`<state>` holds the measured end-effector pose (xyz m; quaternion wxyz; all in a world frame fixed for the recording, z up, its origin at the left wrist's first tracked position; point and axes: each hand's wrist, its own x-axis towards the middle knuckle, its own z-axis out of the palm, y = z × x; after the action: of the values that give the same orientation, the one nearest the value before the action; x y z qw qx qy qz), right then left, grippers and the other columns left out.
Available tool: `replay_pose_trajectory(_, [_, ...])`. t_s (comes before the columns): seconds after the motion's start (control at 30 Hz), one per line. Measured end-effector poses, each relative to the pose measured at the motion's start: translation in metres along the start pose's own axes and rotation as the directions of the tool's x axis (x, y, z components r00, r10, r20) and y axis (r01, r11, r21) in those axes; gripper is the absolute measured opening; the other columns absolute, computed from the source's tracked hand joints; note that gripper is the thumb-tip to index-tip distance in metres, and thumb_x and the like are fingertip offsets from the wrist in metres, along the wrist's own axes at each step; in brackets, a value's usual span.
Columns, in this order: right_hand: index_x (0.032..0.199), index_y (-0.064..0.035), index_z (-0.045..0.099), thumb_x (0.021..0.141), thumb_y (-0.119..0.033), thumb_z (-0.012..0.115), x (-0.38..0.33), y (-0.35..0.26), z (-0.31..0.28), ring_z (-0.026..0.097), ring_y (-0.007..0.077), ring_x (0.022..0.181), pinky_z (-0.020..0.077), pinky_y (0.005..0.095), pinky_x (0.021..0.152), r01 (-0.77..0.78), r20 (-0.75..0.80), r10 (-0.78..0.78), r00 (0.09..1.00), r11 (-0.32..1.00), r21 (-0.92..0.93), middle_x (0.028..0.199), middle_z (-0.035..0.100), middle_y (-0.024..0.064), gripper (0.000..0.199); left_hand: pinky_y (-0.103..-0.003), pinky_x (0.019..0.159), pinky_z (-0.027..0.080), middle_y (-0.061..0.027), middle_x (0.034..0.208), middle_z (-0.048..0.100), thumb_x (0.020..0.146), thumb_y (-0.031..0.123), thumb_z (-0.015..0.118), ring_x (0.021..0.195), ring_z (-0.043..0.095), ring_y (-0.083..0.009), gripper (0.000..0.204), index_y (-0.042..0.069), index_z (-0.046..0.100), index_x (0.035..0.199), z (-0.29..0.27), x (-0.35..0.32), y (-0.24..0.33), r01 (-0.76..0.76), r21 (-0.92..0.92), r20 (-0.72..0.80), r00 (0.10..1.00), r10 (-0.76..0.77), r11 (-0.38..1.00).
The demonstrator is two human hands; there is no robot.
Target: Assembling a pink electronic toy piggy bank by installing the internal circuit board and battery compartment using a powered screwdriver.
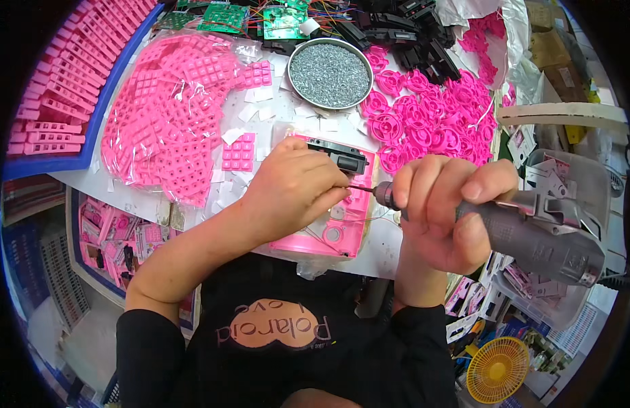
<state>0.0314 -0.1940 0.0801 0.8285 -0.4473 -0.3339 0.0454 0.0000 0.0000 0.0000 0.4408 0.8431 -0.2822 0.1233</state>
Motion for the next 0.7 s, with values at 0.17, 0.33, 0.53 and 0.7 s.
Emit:
replay_pose_trajectory(0.17, [0.109,-0.0067,0.045,0.092,-0.016,0.07,-0.006,0.0,0.006,0.049,0.0168,0.059,0.0486,0.0378,0.064,-0.05,-0.06,0.048,0.997,0.998,-0.03,0.067,0.052,0.0066,0.031,-0.038,0.077,0.041,-0.0026,0.08,0.065,0.073,0.012,0.08,0.076,0.063,-0.0215,0.019,0.012,0.068,0.088,0.006,0.002,0.002,-0.019,0.009,-0.004,1.0,0.019,1.0])
replay_pose_trajectory(0.33, [0.109,-0.0068,0.045,0.092,-0.014,0.069,-0.003,0.006,-0.001,0.049,0.0167,0.057,0.0487,0.0379,0.063,-0.019,-0.074,0.019,0.997,1.0,-0.001,0.067,0.052,0.007,0.03,-0.041,0.082,0.041,-0.0024,0.085,0.064,0.071,0.017,0.081,0.081,0.062,-0.0219,0.023,0.013,0.066,0.088,0.002,0.009,0.004,-0.073,0.22,0.046,0.997,0.064,0.973])
replay_pose_trajectory(0.53, [0.109,-0.0024,0.046,0.091,0.0,0.06,0.006,0.038,-0.03,0.051,0.0148,0.055,0.0488,0.0348,0.056,0.079,-0.164,-0.103,0.981,0.986,-0.144,0.068,0.054,0.0079,0.023,-0.053,0.104,0.034,0.0004,0.102,0.066,0.073,0.026,0.082,0.107,0.059,-0.0201,0.03,0.014,0.065,0.096,0.014,0.018,-0.007,0.088,0.415,0.01,0.995,-0.101,0.906])
replay_pose_trajectory(0.7, [0.1,-0.005,0.048,0.09,-0.002,0.06,0.007,0.055,-0.038,0.048,0.0138,0.054,0.0445,0.0336,0.055,-0.059,-0.207,-0.007,0.978,0.948,-0.313,0.067,0.051,0.0057,0.015,-0.056,0.109,0.031,0.0014,0.104,0.066,0.074,0.027,0.081,0.109,0.059,-0.0207,0.03,0.015,0.065,0.097,0.015,0.014,-0.012,0.08,0.462,0.084,0.987,-0.133,0.883])
